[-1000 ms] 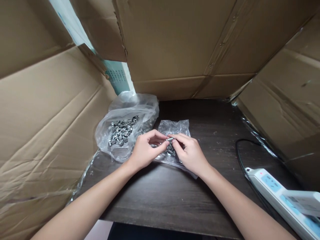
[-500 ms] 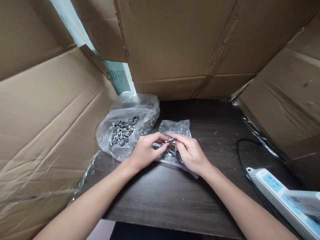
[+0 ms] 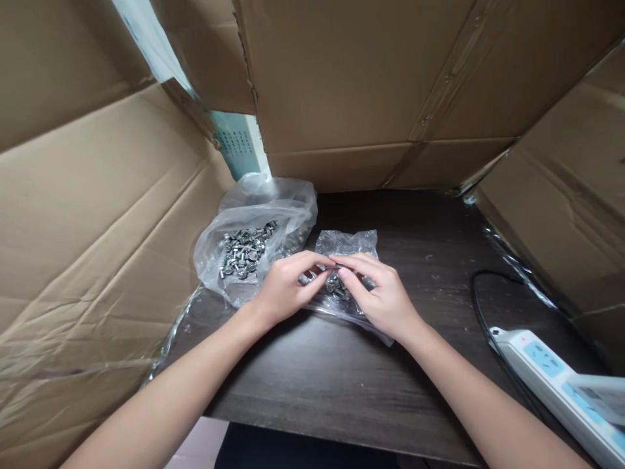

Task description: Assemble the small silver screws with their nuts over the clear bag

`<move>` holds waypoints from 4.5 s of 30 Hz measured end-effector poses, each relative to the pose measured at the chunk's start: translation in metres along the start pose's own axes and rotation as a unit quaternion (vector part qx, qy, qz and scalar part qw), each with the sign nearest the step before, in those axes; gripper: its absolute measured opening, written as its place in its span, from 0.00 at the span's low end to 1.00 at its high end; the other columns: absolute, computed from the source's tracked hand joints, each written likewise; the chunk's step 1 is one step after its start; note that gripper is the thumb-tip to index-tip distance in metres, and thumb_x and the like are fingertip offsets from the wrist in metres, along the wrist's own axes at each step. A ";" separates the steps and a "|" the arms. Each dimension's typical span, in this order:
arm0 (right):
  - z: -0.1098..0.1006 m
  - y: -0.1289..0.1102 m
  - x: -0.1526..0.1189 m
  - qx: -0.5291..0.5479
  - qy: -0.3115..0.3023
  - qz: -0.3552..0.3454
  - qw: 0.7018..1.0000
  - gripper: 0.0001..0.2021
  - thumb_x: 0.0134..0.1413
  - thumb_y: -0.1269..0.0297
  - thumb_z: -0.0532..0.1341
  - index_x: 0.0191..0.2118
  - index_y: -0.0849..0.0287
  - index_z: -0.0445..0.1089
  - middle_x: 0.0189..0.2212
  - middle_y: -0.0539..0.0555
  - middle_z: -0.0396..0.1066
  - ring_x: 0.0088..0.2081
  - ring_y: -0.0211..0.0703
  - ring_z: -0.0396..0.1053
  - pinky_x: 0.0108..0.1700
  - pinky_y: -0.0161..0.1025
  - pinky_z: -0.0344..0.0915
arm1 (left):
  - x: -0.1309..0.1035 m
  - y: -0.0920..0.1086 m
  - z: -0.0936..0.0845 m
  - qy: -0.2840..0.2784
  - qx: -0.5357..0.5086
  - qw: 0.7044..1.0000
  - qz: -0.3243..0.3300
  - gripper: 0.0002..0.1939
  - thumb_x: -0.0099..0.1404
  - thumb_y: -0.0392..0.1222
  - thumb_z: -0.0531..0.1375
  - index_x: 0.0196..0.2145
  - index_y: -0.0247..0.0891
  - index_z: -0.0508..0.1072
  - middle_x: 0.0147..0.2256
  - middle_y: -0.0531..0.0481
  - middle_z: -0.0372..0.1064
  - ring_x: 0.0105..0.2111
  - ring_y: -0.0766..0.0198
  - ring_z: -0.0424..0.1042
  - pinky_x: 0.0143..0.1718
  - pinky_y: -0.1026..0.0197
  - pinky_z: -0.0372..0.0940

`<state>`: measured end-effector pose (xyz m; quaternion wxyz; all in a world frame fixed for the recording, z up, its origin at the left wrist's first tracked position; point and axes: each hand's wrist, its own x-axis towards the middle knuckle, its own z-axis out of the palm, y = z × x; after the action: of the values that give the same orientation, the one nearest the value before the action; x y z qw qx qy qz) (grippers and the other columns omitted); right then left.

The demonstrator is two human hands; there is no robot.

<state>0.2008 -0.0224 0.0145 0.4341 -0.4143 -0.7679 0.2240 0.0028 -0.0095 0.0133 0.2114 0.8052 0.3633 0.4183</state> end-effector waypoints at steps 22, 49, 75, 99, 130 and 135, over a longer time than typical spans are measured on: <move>0.003 0.002 0.001 0.050 0.028 0.008 0.998 0.13 0.62 0.71 0.60 0.48 0.53 0.79 0.38 0.53 0.76 0.38 0.41 0.74 0.41 0.39 0.72 | -0.002 -0.003 0.005 0.030 -0.010 0.999 -0.008 0.20 0.67 0.35 0.62 0.55 0.37 0.69 0.38 0.51 0.78 0.28 0.70 0.72 0.34 0.67 0.71; 0.008 -0.007 -0.004 -0.058 0.085 -0.058 0.993 0.10 0.59 0.75 0.62 0.42 0.58 0.79 0.34 0.54 0.79 0.34 0.41 0.76 0.39 0.39 0.74 | 0.000 0.008 0.015 0.016 -0.093 0.990 -0.102 0.17 0.66 0.34 0.60 0.53 0.36 0.70 0.37 0.48 0.74 0.34 0.66 0.74 0.31 0.68 0.70; 0.001 -0.001 -0.001 0.124 0.032 0.057 0.990 0.08 0.56 0.68 0.67 0.42 0.53 0.80 0.41 0.54 0.77 0.42 0.43 0.78 0.45 0.42 0.79 | 0.003 0.000 0.005 -0.015 -0.210 0.970 -0.125 0.16 0.64 0.40 0.65 0.49 0.35 0.74 0.42 0.44 0.79 0.41 0.59 0.80 0.48 0.55 0.76; 0.004 0.001 0.001 0.249 0.039 0.166 0.953 0.12 0.51 0.57 0.71 0.39 0.56 0.79 0.41 0.56 0.80 0.40 0.47 0.80 0.46 0.45 0.79 | 0.000 0.000 0.003 0.019 -0.075 0.996 -0.040 0.11 0.67 0.38 0.64 0.47 0.38 0.79 0.42 0.49 0.81 0.39 0.62 0.81 0.46 0.61 0.77; 0.025 0.005 0.000 -0.252 -0.107 -0.007 0.962 0.11 0.64 0.64 0.59 0.47 0.54 0.78 0.57 0.59 0.70 0.62 0.63 0.57 0.60 0.64 0.53 | 0.005 0.002 0.006 0.080 -0.126 0.982 -0.119 0.11 0.65 0.36 0.61 0.46 0.35 0.75 0.43 0.45 0.77 0.39 0.62 0.79 0.41 0.61 0.77; 0.027 0.008 0.000 -0.261 -0.092 -0.017 0.961 0.11 0.66 0.65 0.58 0.44 0.54 0.78 0.55 0.58 0.71 0.61 0.62 0.58 0.59 0.63 0.54 | 0.005 0.001 0.006 0.091 -0.096 0.987 -0.096 0.11 0.64 0.33 0.60 0.45 0.35 0.75 0.43 0.45 0.76 0.38 0.64 0.78 0.39 0.64 0.77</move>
<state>0.1813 -0.0176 -0.0060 0.2414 -0.4778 -0.8434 0.0455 0.0097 -0.0062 0.0132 0.2926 0.7012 0.4146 0.5008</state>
